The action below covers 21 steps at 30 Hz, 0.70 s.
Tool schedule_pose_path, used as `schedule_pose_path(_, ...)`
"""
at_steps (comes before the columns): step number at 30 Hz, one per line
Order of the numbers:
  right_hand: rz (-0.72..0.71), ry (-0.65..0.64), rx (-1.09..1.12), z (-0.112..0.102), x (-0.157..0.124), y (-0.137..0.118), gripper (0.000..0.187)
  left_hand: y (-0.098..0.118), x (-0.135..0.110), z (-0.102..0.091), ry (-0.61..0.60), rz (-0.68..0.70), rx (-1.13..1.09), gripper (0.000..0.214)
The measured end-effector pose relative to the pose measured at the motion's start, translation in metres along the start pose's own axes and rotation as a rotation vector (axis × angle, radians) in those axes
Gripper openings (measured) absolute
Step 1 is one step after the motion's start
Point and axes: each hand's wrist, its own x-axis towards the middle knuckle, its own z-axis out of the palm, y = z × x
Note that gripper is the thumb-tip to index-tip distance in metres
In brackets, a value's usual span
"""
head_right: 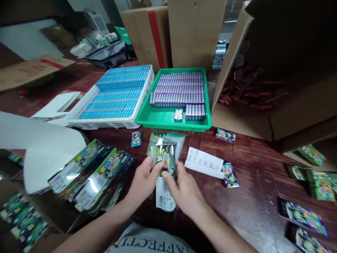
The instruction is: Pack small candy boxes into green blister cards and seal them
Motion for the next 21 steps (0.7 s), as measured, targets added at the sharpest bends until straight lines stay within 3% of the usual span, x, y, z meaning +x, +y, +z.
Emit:
schedule_pose_path(3,0.085,0.078,-0.168,0.034,0.001,0.018,0.049,-0.009,-0.004,0.005,0.052,0.015,0.172,0.031)
schedule_pose_path(5,0.089,0.105,-0.263,0.042,0.006,0.029,0.049,-0.006,0.002,-0.005,0.034,0.091,0.364,0.052)
schedule_pose_path(8,0.07,0.013,-0.426,0.034,0.013,0.032,0.048,0.011,0.03,-0.041,0.084,0.255,0.802,0.059)
schedule_pose_path(9,0.061,-0.037,-0.499,0.027,0.017,0.028,0.047,0.018,0.045,-0.055,0.088,0.251,0.986,0.05)
schedule_pose_path(11,0.0,-0.108,-0.656,0.007,0.029,0.012,0.045,0.029,0.079,-0.081,-0.066,0.128,1.332,0.038)
schedule_pose_path(13,-0.138,-0.086,-0.804,-0.017,0.057,-0.012,0.045,0.033,0.115,-0.1,-0.19,0.053,1.432,0.034)
schedule_pose_path(15,-0.301,0.009,-0.922,-0.045,0.103,-0.038,0.044,0.031,0.144,-0.109,-0.278,0.023,1.469,0.045)
schedule_pose_path(16,-0.356,-0.002,-0.989,-0.058,0.129,-0.049,0.04,0.03,0.154,-0.111,-0.311,0.023,1.487,0.049)
schedule_pose_path(19,-0.337,-0.103,-1.033,-0.09,0.205,-0.075,0.024,0.028,0.17,-0.112,-0.373,0.078,1.529,0.046)
schedule_pose_path(21,-0.256,-0.194,-1.047,-0.101,0.242,-0.081,0.024,0.026,0.172,-0.113,-0.362,0.146,1.541,0.036)
